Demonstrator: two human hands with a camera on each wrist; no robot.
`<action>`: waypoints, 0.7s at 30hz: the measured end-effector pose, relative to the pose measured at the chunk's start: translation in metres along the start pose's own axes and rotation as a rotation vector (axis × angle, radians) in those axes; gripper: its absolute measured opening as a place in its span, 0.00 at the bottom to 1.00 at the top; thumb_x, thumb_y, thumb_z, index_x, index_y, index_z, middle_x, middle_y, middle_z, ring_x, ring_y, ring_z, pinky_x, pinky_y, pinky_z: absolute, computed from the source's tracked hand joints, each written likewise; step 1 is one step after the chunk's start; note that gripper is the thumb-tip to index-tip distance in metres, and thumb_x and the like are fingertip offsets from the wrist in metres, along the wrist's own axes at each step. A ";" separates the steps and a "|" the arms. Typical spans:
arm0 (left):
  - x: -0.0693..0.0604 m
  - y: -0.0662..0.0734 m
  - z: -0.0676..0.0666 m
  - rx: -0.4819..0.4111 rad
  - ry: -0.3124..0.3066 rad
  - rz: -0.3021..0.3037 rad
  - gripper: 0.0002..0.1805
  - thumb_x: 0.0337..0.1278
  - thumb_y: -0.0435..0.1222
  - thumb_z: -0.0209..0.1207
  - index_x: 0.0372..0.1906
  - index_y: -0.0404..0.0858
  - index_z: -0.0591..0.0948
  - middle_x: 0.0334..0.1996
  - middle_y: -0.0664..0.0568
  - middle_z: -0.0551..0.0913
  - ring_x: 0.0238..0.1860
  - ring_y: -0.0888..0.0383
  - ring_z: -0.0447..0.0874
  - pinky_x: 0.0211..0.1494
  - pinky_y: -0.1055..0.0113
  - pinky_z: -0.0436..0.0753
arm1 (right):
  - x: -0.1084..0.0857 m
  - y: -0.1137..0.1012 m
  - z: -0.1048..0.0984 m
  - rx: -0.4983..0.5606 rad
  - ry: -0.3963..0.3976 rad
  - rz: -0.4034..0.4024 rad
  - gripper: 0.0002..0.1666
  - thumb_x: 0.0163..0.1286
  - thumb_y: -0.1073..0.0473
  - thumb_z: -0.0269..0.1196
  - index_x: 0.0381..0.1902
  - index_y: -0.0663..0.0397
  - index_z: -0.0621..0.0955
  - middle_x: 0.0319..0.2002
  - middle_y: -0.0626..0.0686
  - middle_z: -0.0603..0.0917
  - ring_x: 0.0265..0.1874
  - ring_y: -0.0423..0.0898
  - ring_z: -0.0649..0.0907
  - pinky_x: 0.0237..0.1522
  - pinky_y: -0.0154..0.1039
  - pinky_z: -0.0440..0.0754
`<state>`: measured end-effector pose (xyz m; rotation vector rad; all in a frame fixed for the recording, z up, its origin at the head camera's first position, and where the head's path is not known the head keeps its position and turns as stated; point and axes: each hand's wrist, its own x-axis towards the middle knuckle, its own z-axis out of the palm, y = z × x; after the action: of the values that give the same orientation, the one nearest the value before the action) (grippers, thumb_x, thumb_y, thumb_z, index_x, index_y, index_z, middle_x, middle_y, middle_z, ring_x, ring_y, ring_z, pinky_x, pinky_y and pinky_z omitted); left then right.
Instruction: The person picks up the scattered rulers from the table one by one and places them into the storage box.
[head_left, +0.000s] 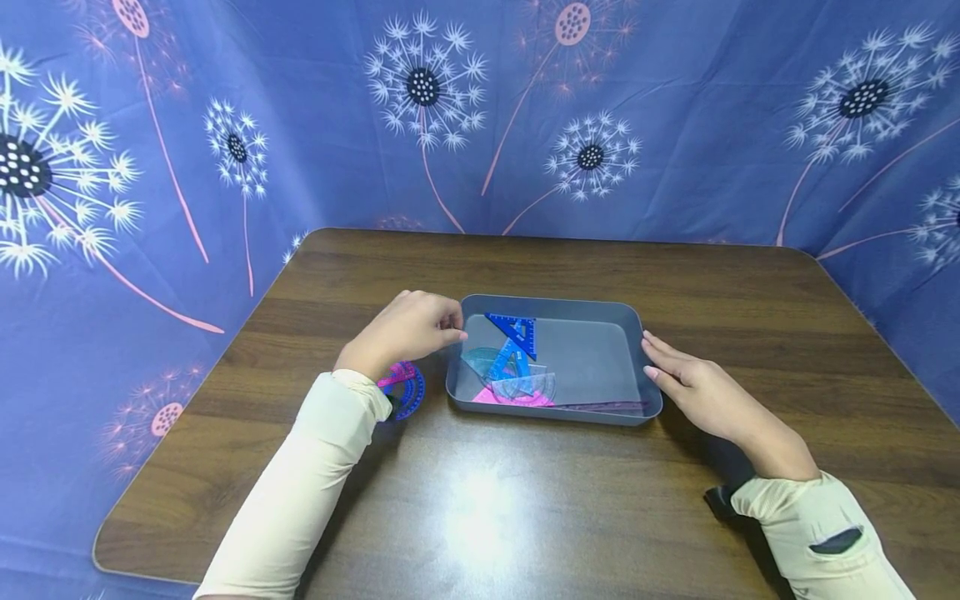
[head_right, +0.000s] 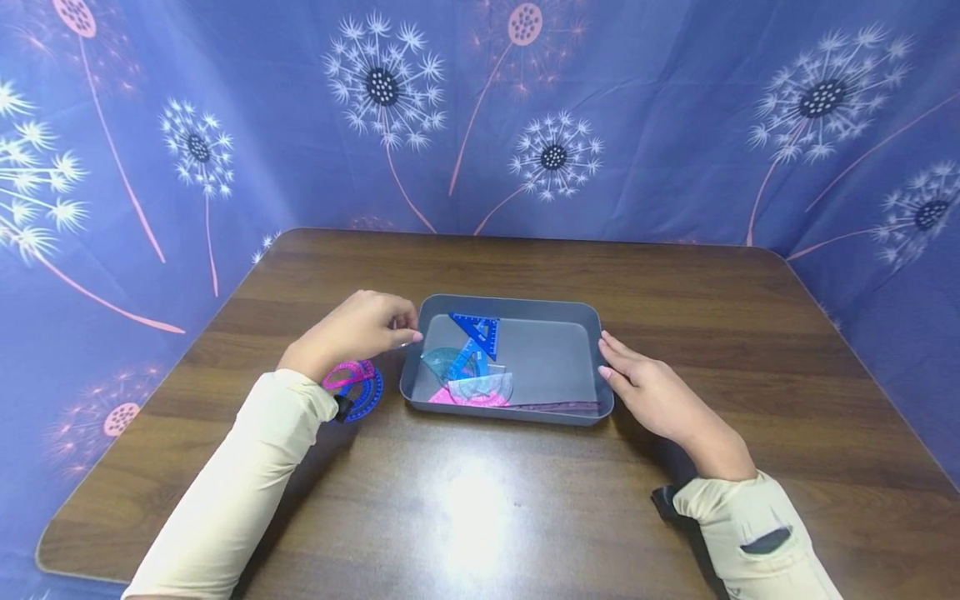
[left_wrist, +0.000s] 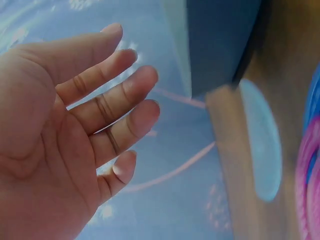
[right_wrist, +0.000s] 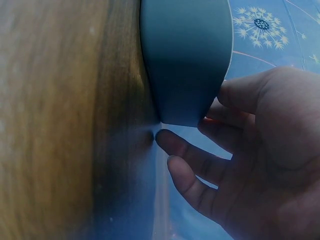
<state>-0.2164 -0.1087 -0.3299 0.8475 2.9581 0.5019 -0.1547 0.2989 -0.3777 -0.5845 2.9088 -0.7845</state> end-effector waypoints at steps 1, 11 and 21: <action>-0.001 -0.004 -0.004 -0.002 0.013 -0.014 0.07 0.63 0.46 0.65 0.31 0.50 0.83 0.21 0.61 0.79 0.23 0.61 0.72 0.34 0.62 0.70 | 0.000 0.000 0.000 -0.001 0.000 0.000 0.33 0.80 0.48 0.49 0.74 0.62 0.63 0.76 0.60 0.57 0.72 0.64 0.62 0.65 0.66 0.62; -0.022 -0.040 -0.042 -0.012 0.123 -0.136 0.07 0.62 0.44 0.65 0.36 0.45 0.84 0.32 0.56 0.83 0.35 0.55 0.79 0.45 0.55 0.74 | 0.001 -0.001 0.000 0.002 -0.007 -0.003 0.33 0.81 0.48 0.49 0.74 0.62 0.62 0.76 0.61 0.57 0.72 0.65 0.62 0.65 0.66 0.62; -0.028 -0.061 -0.043 -0.046 -0.107 -0.250 0.25 0.59 0.44 0.67 0.56 0.35 0.78 0.56 0.38 0.80 0.61 0.41 0.75 0.65 0.45 0.70 | 0.001 0.000 0.001 0.003 -0.015 0.003 0.34 0.80 0.48 0.50 0.75 0.62 0.62 0.76 0.60 0.57 0.72 0.65 0.62 0.65 0.66 0.62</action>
<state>-0.2283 -0.1854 -0.3104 0.4741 2.8839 0.4919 -0.1553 0.2983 -0.3782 -0.5825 2.8939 -0.7804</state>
